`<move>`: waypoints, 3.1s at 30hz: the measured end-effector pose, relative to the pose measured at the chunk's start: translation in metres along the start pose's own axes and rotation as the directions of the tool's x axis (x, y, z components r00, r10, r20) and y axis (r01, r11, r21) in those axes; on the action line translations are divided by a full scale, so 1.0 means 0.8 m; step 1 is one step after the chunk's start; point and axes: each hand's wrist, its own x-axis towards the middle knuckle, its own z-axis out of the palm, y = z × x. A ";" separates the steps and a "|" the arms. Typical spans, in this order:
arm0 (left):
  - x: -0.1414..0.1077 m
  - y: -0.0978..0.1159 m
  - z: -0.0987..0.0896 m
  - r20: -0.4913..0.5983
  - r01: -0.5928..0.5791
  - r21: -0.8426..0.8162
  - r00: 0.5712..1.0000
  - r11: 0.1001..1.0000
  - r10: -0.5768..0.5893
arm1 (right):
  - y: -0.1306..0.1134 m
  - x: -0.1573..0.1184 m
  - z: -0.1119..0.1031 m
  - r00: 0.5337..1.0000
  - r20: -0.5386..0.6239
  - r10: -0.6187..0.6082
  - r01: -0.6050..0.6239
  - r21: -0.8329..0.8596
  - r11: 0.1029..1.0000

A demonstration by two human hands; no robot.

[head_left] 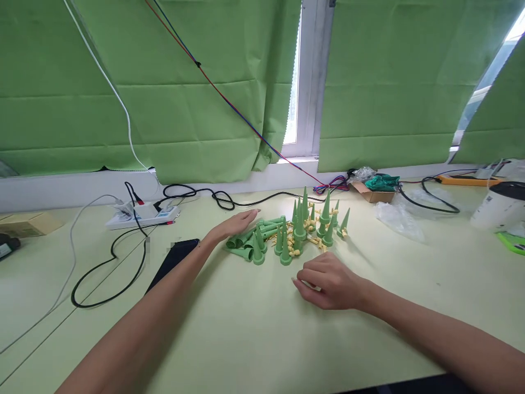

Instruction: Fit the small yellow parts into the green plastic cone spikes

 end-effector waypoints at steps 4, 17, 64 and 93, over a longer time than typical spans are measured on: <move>0.011 0.012 0.011 0.081 -0.053 -0.115 0.995 0.992 0.063 | -0.007 -0.006 0.009 0.990 0.119 0.077 -0.085 0.063 0.994; 0.002 0.028 0.052 -0.083 0.034 -0.285 0.995 0.958 -0.060 | -0.005 -0.018 0.031 0.938 0.246 0.246 -0.286 0.143 0.947; -0.115 0.046 0.049 -0.301 0.332 0.525 0.934 0.783 -0.194 | 0.007 -0.010 0.016 0.930 0.255 0.265 -0.284 0.038 0.958; -0.112 0.038 0.047 -0.279 0.234 0.501 0.955 0.833 -0.101 | 0.017 -0.011 0.013 0.914 0.202 0.352 -0.386 0.158 0.909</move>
